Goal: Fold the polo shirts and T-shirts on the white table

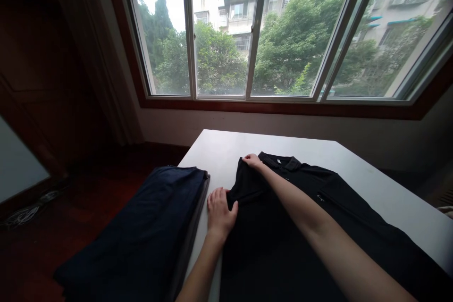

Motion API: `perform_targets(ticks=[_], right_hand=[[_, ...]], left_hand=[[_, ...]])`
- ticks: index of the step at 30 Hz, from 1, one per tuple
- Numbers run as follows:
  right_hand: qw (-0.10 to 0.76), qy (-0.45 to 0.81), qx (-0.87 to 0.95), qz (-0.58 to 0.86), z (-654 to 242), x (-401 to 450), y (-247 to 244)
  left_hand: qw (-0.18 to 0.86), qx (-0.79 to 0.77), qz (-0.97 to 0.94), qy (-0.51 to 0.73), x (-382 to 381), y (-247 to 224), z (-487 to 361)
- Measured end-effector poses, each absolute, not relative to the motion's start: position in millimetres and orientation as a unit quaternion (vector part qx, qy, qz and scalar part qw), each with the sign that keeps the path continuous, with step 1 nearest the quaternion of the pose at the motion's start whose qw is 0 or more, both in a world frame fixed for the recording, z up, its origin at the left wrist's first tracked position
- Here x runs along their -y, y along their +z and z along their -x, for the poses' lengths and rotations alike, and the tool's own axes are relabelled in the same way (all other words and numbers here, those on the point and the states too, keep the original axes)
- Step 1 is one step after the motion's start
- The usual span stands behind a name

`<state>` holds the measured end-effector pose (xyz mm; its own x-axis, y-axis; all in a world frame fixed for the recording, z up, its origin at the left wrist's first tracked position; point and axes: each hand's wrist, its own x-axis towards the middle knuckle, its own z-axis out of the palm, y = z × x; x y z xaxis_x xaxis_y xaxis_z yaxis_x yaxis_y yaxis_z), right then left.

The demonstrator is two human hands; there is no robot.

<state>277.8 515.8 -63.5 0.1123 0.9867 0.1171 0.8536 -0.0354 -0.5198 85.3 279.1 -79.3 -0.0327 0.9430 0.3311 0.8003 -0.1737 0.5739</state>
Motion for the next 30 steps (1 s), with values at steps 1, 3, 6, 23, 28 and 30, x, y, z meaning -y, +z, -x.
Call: perform_targets(ticks=[1, 3, 6, 23, 28, 30], right_hand=[[0.231, 0.142, 0.648, 0.712, -275.0, -517.5, -65.8], [0.212, 0.141, 0.643, 0.723, -270.4, -518.8, -69.9], [0.200, 0.117, 0.650, 0.724, -266.2, -516.0, -73.0], [0.195, 0.034, 0.651, 0.733, -256.9, -497.4, -69.2], [0.194, 0.019, 0.656, 0.729, -253.4, -495.8, -72.2], [0.192, 0.012, 0.657, 0.729, -252.5, -495.0, -73.0]], left_hand=[[0.108, -0.634, -0.687, 0.339, -279.4, -79.8, -85.1], [0.110, -0.633, -0.686, 0.342, -279.9, -80.5, -85.0], [0.106, -0.633, -0.685, 0.344, -280.0, -80.8, -85.3], [0.091, -0.648, -0.676, 0.339, -278.0, -73.6, -86.9], [0.095, -0.652, -0.668, 0.348, -280.2, -74.7, -86.2], [0.099, -0.654, -0.661, 0.354, -282.1, -74.3, -85.2]])
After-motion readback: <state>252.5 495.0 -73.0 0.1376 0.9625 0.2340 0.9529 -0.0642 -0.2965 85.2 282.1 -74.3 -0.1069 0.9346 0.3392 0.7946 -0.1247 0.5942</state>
